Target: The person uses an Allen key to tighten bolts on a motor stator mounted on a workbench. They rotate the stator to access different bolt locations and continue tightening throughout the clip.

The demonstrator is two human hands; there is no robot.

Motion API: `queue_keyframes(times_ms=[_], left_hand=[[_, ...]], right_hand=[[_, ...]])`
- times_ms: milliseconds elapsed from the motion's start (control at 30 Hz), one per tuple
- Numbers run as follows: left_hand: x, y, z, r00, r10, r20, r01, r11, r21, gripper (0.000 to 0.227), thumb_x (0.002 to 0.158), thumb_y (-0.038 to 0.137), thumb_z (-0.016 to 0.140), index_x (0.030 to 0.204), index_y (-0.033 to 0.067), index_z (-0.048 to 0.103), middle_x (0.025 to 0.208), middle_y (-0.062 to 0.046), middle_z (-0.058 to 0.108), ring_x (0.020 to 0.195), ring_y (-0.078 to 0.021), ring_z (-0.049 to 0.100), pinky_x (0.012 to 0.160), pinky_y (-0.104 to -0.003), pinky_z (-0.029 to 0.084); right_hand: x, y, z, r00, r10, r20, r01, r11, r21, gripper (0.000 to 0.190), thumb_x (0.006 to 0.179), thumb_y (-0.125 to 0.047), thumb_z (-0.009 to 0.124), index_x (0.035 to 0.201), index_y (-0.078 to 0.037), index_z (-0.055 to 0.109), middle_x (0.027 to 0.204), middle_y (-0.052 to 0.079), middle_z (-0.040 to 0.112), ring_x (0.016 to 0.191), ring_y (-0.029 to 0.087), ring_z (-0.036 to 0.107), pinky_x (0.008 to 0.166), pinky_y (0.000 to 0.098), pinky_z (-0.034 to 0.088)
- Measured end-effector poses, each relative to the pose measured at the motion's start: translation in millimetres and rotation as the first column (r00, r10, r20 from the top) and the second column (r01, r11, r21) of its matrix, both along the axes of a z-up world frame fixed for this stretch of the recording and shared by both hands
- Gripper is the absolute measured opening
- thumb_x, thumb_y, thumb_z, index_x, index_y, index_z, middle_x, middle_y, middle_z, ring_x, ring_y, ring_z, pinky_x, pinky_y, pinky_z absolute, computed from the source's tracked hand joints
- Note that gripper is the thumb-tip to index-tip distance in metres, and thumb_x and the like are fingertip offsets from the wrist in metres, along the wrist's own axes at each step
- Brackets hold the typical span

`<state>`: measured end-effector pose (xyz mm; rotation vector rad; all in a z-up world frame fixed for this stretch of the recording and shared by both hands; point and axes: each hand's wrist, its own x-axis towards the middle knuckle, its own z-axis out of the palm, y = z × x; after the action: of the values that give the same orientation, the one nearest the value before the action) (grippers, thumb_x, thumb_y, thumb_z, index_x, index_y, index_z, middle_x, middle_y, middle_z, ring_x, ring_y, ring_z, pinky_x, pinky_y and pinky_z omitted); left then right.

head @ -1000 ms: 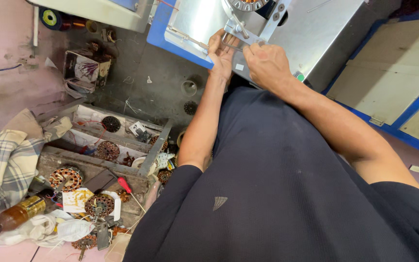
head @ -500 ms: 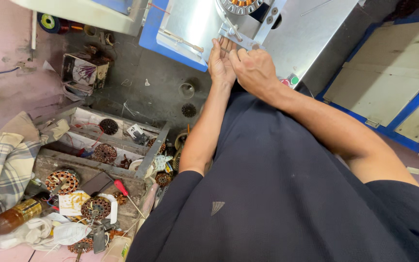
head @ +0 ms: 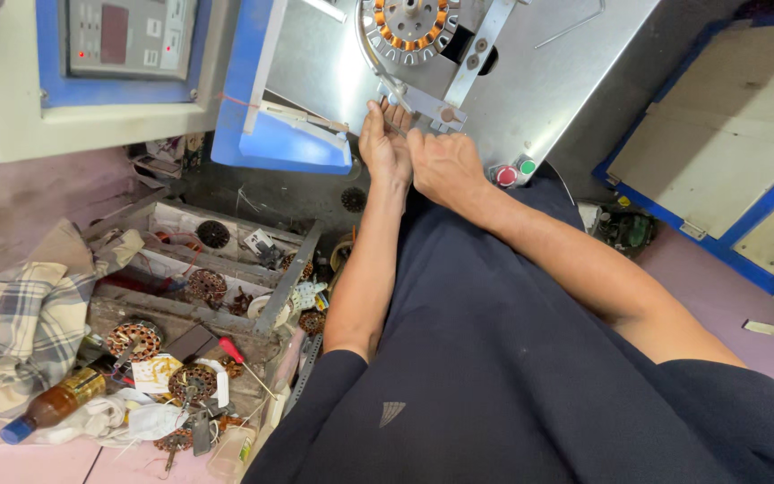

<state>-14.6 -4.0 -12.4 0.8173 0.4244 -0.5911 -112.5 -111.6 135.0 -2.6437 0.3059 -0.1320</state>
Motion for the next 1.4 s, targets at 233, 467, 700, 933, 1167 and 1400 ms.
queue_keyframes(times_ms=[233,467,700,933,1167,1400], left_hand=[[7.1,-9.9,17.1,0.999,-0.034,0.034,0.024,0.967,0.254,0.026,0.107,0.028,0.063,0.101,0.0034,0.058,0.095,-0.008,0.067,0.084,-0.0186,0.065,0.075,-0.035,0.055],[8.0,-36.0,29.2,0.997,0.0,0.073,-0.034,0.889,0.456,0.031,0.109,0.027,0.051,0.096,0.0001,0.058,0.089,-0.01,0.069,0.074,-0.0144,0.063,0.065,-0.03,0.053],[7.1,-42.6,20.2,0.993,0.012,0.121,-0.082,0.803,0.59,0.033,0.111,0.026,0.051,0.097,-0.0029,0.057,0.086,-0.012,0.067,0.068,-0.0134,0.056,0.061,-0.029,0.047],[-11.6,-64.4,27.0,0.842,-0.317,0.437,-0.327,0.345,0.88,0.034,0.114,0.033,0.043,0.103,0.0016,0.051,0.09,-0.012,0.065,0.079,-0.0241,0.062,0.075,-0.04,0.051],[-8.0,-70.7,28.3,0.78,-0.445,0.44,-0.385,0.213,0.898,0.023,0.107,0.026,0.045,0.109,0.0035,0.05,0.084,-0.015,0.066,0.077,-0.0352,0.067,0.071,-0.046,0.049],[-6.2,-62.1,38.9,0.726,-0.472,0.5,-0.382,0.327,0.864,0.026,0.111,0.026,0.039,0.105,0.0031,0.052,0.086,-0.016,0.066,0.078,-0.0345,0.067,0.072,-0.045,0.05]], right_hand=[[1.6,-23.8,4.9,0.973,-0.095,-0.212,0.183,0.875,0.449,0.026,0.099,-0.032,0.06,0.101,-0.006,0.063,0.09,0.016,0.068,0.086,0.036,0.067,0.071,0.0511,0.051],[-5.4,-43.4,-11.6,0.936,-0.273,-0.221,0.351,0.714,0.605,0.079,0.079,-0.048,0.083,0.137,-0.003,0.056,0.136,0.021,0.048,0.13,0.043,0.042,0.109,0.0519,0.041],[-0.5,-51.5,-30.7,0.925,-0.244,-0.291,0.375,0.705,0.602,0.098,0.069,-0.046,0.092,0.139,0.004,0.047,0.138,0.026,0.041,0.126,0.046,0.039,0.104,0.0529,0.039],[9.6,-65.1,-17.1,0.935,-0.227,-0.274,0.35,0.73,0.587,0.075,0.066,-0.012,0.09,0.13,0.0,0.052,0.126,0.018,0.048,0.118,0.041,0.049,0.096,0.0479,0.047],[21.5,-63.4,-20.5,0.968,-0.187,-0.166,0.238,0.892,0.384,0.065,0.067,-0.009,0.089,0.12,-0.001,0.052,0.116,0.019,0.047,0.11,0.041,0.052,0.09,0.0495,0.047],[21.9,-73.7,-12.3,0.954,-0.118,-0.276,0.225,0.89,0.397,0.077,0.059,-0.028,0.096,0.118,-0.003,0.055,0.114,0.017,0.051,0.105,0.038,0.054,0.085,0.0501,0.046]])
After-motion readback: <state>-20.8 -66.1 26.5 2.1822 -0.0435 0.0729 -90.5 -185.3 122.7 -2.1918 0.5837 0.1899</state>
